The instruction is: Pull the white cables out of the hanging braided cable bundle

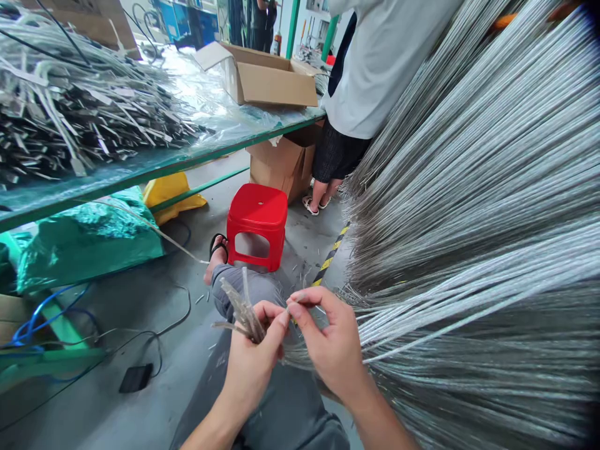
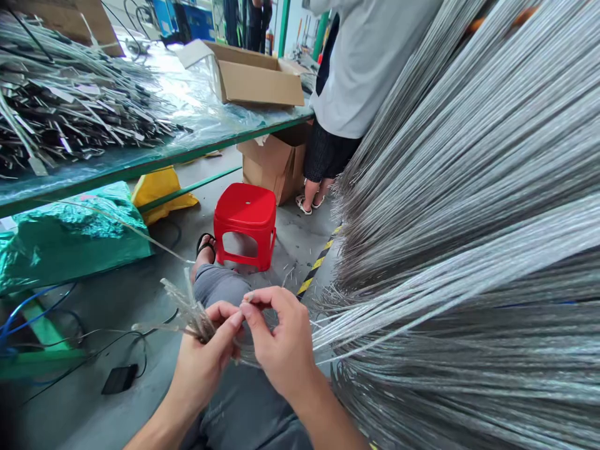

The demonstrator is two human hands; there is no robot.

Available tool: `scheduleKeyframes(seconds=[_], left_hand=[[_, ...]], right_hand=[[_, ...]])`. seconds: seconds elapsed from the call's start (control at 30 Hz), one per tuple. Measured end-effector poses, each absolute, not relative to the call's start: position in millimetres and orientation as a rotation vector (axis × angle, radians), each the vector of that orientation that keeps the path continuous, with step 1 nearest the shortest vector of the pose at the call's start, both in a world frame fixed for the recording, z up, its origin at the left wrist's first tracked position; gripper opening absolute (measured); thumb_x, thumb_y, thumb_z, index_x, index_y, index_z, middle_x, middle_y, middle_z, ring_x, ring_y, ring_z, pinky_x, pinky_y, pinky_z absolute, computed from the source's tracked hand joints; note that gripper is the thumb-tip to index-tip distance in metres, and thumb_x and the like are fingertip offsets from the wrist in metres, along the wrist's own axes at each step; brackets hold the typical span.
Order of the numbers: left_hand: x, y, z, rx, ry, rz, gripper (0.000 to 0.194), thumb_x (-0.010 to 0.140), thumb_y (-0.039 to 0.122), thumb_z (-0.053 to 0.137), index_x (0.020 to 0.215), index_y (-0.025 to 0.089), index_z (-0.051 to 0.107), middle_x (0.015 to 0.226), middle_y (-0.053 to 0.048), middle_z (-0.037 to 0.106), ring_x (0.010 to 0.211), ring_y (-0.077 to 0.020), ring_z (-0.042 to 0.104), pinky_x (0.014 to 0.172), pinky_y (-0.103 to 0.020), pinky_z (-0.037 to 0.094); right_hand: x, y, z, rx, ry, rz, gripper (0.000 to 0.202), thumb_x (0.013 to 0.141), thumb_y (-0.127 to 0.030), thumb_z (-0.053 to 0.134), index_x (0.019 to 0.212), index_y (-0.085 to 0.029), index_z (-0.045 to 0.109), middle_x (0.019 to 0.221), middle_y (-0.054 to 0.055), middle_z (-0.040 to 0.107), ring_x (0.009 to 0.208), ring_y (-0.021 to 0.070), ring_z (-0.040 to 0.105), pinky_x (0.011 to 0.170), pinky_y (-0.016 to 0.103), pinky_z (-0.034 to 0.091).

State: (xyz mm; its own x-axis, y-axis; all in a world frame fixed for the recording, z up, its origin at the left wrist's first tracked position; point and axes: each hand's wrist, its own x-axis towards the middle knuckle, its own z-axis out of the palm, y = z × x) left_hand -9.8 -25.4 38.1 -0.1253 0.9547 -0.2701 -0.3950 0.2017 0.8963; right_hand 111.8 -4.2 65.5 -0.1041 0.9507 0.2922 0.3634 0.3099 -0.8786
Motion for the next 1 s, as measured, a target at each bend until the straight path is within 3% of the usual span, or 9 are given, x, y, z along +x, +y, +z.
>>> scheduleKeyframes(seconds=[0.13,0.23,0.4,0.57,0.67,0.9,1.0], left_hand=[[-8.0,-22.7,37.2,0.666,1.152,1.34,0.025,0.073,0.038,0.074,0.066,0.017,0.064,0.055,0.004,0.053,0.044,-0.0075,0.041,0.039,-0.017,0.036],[-7.1,-21.8,39.2,0.69,1.149,1.323,0.023,0.074,0.038,0.074,0.073,0.016,0.067,0.057,0.003,0.056,0.041,-0.0059,0.039,0.037,-0.017,0.033],[-6.9,-23.2,42.2,0.72,1.129,1.303,0.025,0.074,0.04,0.076,0.08,0.017,0.069,0.06,0.002,0.058,0.041,-0.006,0.043,0.036,-0.016,0.031],[-8.8,-25.1,43.6,0.735,1.055,1.267,0.025,0.075,0.041,0.076,0.082,0.018,0.07,0.059,0.003,0.056,0.041,-0.0045,0.039,0.036,-0.015,0.029],[-10.1,-25.4,44.9,0.756,1.039,1.268,0.023,0.076,0.04,0.075,0.081,0.018,0.07,0.058,0.004,0.055,0.042,-0.0042,0.039,0.037,-0.015,0.029],[-7.3,-21.5,43.6,0.747,1.058,1.255,0.028,0.078,0.043,0.073,0.079,0.016,0.067,0.061,0.004,0.056,0.039,-0.0035,0.039,0.036,-0.015,0.03],[-8.1,-19.7,42.1,0.733,1.036,1.237,0.029,0.08,0.045,0.07,0.077,0.016,0.065,0.06,0.005,0.054,0.04,-0.0036,0.038,0.037,-0.016,0.032]], right_hand=[[112.7,-15.5,58.5,-1.05,-1.867,0.397,0.025,0.086,-0.008,0.061,0.101,-0.028,0.066,0.098,0.003,0.074,0.088,0.0182,0.067,0.079,0.034,0.051],[115.9,-19.6,56.8,-1.049,-1.834,0.395,0.028,0.086,-0.008,0.061,0.103,-0.03,0.065,0.097,0.002,0.074,0.087,0.0182,0.067,0.078,0.034,0.051],[117.2,-13.8,62.3,-1.186,-1.46,0.84,0.003,0.089,-0.023,0.064,0.089,-0.024,0.067,0.086,0.002,0.07,0.081,0.0166,0.064,0.074,0.029,0.049],[110.3,-1.0,64.8,-1.089,-0.957,1.515,0.025,0.083,-0.04,0.069,0.075,-0.019,0.06,0.072,-0.002,0.056,0.064,0.0114,0.05,0.063,0.023,0.043],[105.4,2.0,62.4,-1.021,-0.802,1.68,0.028,0.081,-0.042,0.07,0.073,-0.018,0.058,0.07,-0.003,0.052,0.061,0.0102,0.045,0.061,0.022,0.041],[106.1,-4.9,56.5,-1.064,-1.091,1.175,0.011,0.088,-0.031,0.066,0.084,-0.021,0.063,0.082,-0.002,0.06,0.073,0.0108,0.055,0.069,0.022,0.046],[109.2,-7.9,57.3,-1.112,-1.244,1.12,0.009,0.087,-0.029,0.067,0.094,-0.023,0.066,0.086,-0.001,0.063,0.073,0.012,0.057,0.069,0.024,0.048]])
